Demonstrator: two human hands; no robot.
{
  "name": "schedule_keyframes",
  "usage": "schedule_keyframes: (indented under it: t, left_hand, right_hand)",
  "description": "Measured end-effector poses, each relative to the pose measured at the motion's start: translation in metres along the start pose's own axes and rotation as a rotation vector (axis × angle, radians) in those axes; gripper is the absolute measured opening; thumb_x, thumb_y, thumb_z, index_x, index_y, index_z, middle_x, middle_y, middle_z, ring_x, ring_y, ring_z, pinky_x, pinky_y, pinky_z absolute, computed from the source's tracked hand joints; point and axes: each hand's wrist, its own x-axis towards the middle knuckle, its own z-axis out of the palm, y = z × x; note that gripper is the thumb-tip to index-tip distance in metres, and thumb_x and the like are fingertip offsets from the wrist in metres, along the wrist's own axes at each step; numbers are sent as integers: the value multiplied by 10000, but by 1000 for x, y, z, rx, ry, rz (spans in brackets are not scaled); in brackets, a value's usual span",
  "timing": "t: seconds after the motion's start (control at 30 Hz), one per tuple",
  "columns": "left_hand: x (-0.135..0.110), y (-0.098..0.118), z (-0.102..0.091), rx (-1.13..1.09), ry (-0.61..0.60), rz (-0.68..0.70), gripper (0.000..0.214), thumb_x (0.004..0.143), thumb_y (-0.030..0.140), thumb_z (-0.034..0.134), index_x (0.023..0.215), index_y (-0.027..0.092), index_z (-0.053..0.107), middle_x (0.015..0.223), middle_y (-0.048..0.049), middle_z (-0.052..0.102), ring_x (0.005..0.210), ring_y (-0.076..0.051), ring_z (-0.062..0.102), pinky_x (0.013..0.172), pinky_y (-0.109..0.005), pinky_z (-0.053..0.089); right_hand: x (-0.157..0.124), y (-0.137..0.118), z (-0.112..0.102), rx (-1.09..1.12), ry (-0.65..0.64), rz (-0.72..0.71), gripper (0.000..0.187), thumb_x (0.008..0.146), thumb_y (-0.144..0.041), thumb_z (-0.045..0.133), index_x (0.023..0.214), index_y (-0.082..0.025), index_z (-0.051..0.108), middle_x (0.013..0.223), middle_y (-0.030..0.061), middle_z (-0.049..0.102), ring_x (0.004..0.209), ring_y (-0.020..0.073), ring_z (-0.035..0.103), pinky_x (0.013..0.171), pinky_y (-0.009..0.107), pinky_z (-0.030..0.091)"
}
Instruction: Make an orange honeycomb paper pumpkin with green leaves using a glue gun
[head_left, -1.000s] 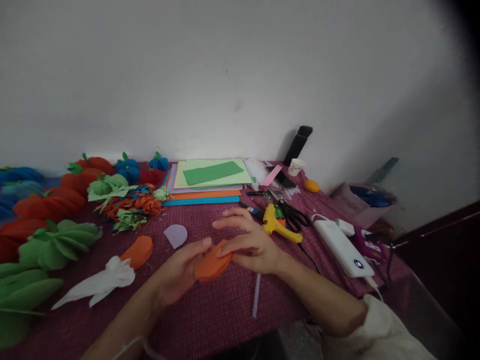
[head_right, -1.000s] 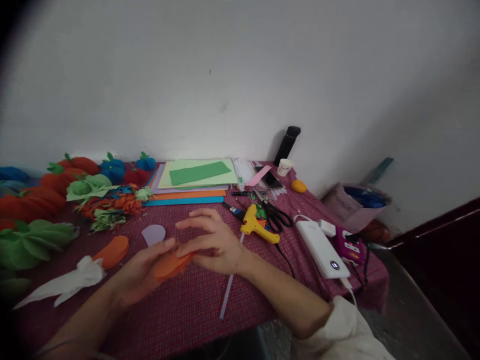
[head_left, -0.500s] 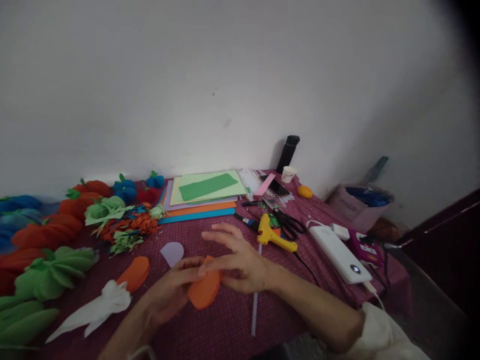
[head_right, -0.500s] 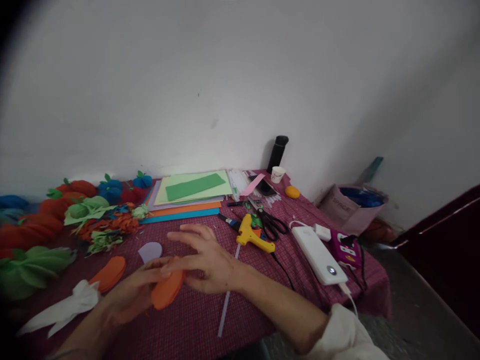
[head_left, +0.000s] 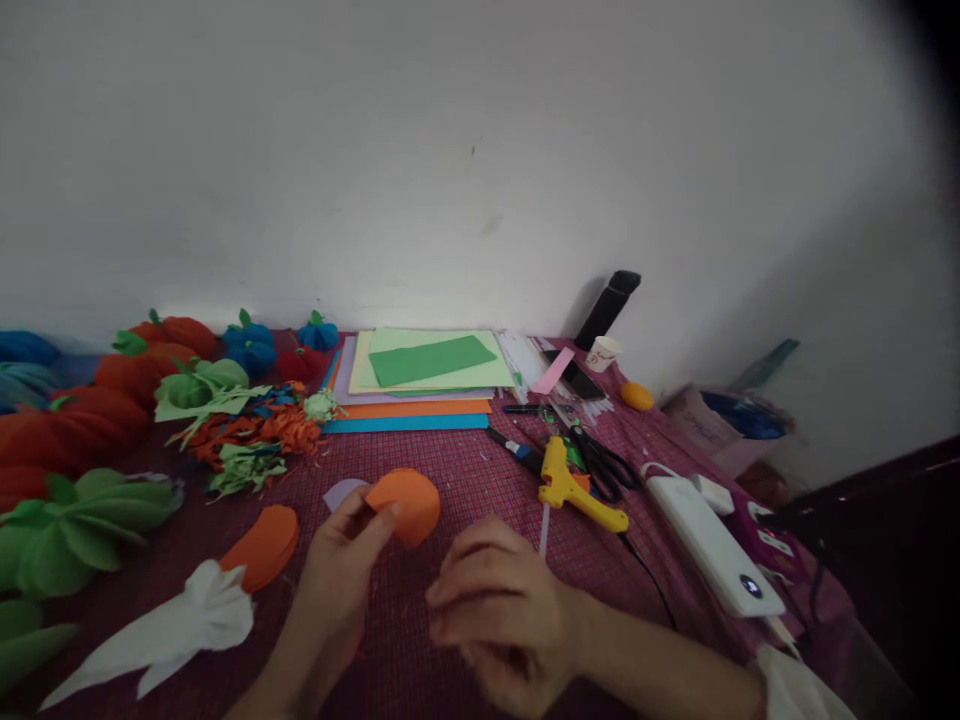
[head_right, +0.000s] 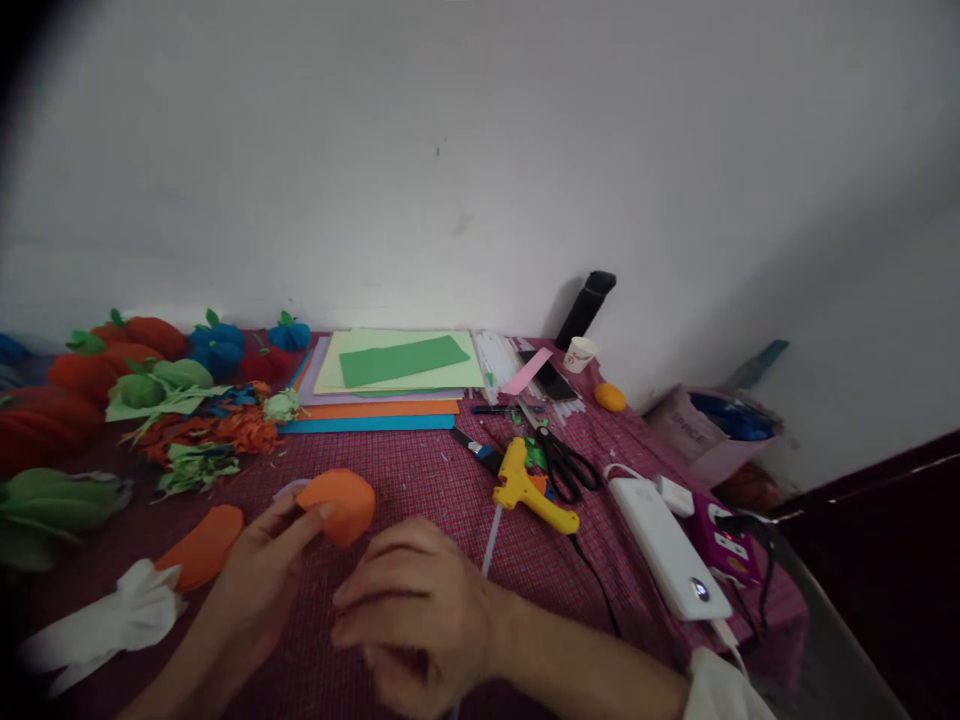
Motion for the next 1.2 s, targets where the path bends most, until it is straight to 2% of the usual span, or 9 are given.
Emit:
schedule_keyframes:
  t: [0.27, 0.37, 0.43, 0.5, 0.6, 0.67, 0.77, 1.03, 1.2]
  left_hand:
    - [-5, -3, 4, 175, -39, -64, 223, 645, 293, 693, 823, 193, 605, 735, 38, 621, 705, -123, 538, 658, -205, 411]
    - [-7, -3, 5, 142, -56, -88, 244, 646, 293, 697, 848, 196, 602, 788, 27, 637, 727, -130, 548, 681, -215, 413]
    - [-8, -4, 6, 106, -77, -101, 235, 666, 307, 685, 852, 190, 602, 812, 15, 644, 745, -135, 552, 701, -225, 412]
    - [-8, -4, 7, 73, -99, -98, 230, 679, 319, 675, 849, 178, 609, 827, -1, 649, 762, -142, 556, 722, -236, 412]
    - [-9, -4, 9, 55, -117, -56, 236, 681, 313, 680, 856, 166, 621, 841, -19, 653, 792, -155, 567, 751, -246, 414]
    - [-10, -4, 9, 66, -133, -22, 228, 685, 298, 681, 863, 167, 626, 849, -24, 656, 806, -159, 571, 760, -246, 417]
    - [-11, -4, 11, 91, -174, 15, 214, 688, 289, 681, 858, 170, 629, 854, -27, 659, 811, -162, 571, 762, -249, 418]
    - [-16, -5, 11, 277, -213, 137, 118, 681, 277, 672, 738, 187, 621, 708, 10, 605, 687, -141, 524, 645, -233, 388]
    - [-20, 2, 6, 505, -237, 238, 128, 678, 212, 642, 801, 243, 663, 793, -17, 634, 775, -190, 554, 715, -278, 396]
  right_hand:
    - [5, 6, -1, 8, -147, -32, 140, 772, -203, 527, 903, -193, 576, 839, 11, 719, 840, 144, 607, 777, 288, 493]
    - [5, 4, -2, 2, -97, -19, 148, 766, -213, 559, 913, -203, 576, 815, 5, 713, 829, 141, 606, 765, 285, 493]
    - [2, 3, -3, -10, -12, 18, 248, 726, -195, 589, 974, -198, 568, 858, 27, 694, 860, 156, 595, 778, 305, 487]
    - [-2, 4, -4, -32, 88, 116, 381, 690, -184, 624, 1060, -204, 538, 949, 51, 658, 916, 181, 575, 834, 354, 464]
    - [-7, 9, -5, -22, 228, 405, 530, 674, -239, 668, 1167, -230, 476, 1091, 74, 578, 1038, 231, 515, 933, 437, 391]
    - [-7, 13, -6, 42, 245, 577, 558, 685, -271, 672, 1196, -230, 451, 1141, 84, 541, 1085, 240, 487, 948, 439, 380]
    - [-6, 16, -5, 116, 208, 684, 485, 706, -258, 666, 1153, -232, 480, 1118, 71, 555, 1060, 216, 508, 928, 408, 400]
    - [-4, 17, 2, 155, 256, 687, 80, 747, -218, 637, 820, -195, 612, 774, 9, 608, 750, 146, 570, 700, 293, 461]
    - [-3, 13, 2, 131, 195, 576, 55, 766, -241, 627, 804, -201, 619, 741, 14, 609, 744, 149, 563, 705, 308, 447]
